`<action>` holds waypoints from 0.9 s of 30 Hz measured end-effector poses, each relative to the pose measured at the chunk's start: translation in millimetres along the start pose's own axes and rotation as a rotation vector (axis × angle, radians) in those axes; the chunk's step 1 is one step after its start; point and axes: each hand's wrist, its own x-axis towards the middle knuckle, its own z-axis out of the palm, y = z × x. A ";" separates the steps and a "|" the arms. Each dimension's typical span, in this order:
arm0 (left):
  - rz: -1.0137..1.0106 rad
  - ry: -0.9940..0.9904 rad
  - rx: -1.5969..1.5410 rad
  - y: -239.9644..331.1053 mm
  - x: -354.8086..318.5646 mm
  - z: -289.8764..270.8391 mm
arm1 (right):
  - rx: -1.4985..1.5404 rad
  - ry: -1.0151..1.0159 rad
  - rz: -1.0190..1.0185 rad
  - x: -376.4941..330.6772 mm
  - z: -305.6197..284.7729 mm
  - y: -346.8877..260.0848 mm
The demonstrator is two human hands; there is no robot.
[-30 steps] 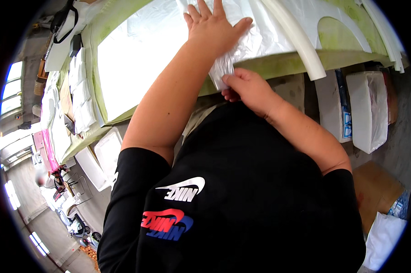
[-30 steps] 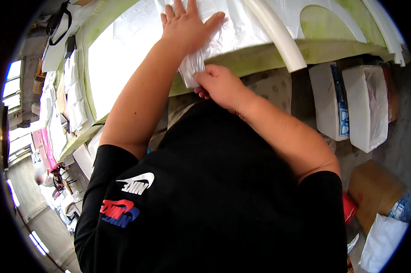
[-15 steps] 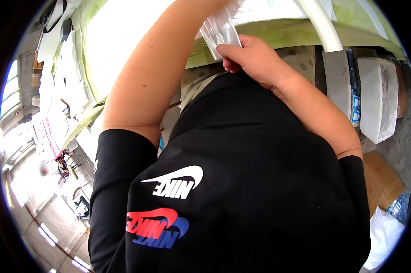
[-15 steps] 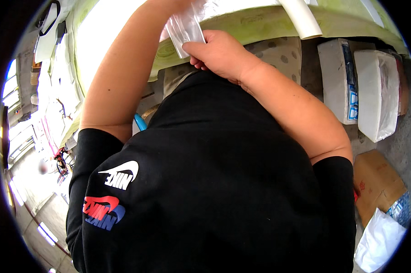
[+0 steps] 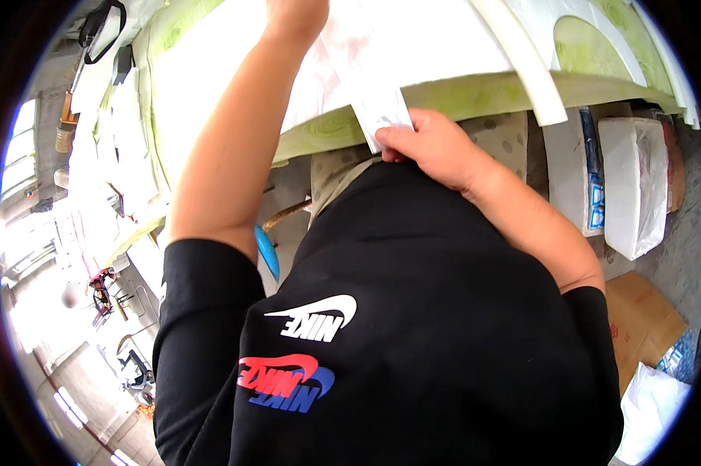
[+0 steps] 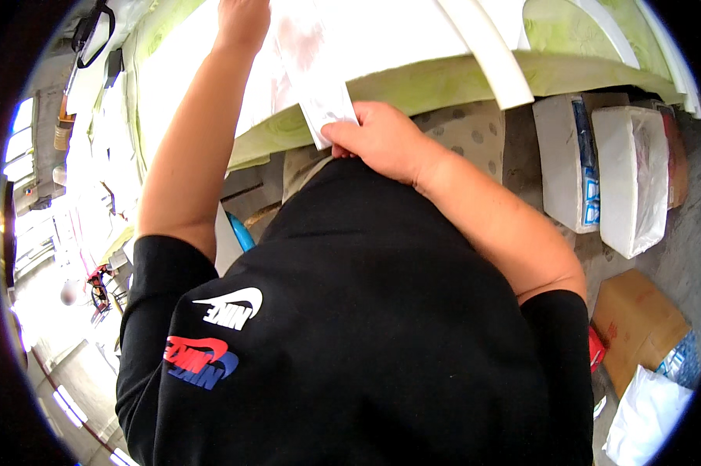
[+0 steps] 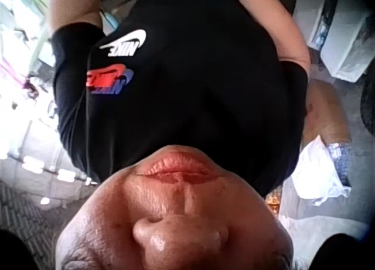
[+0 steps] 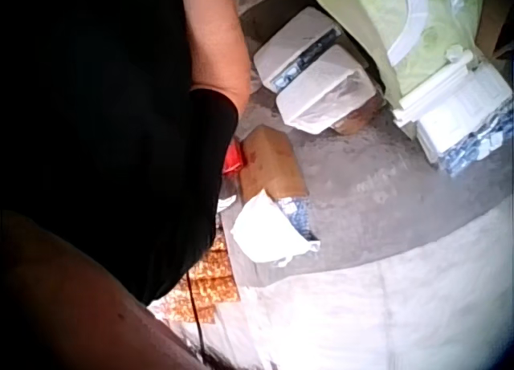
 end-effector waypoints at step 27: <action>-0.288 -0.300 0.022 86.8 -115.4 -48.1 | -0.381 0.313 -0.142 40.8 -15.4 -82.4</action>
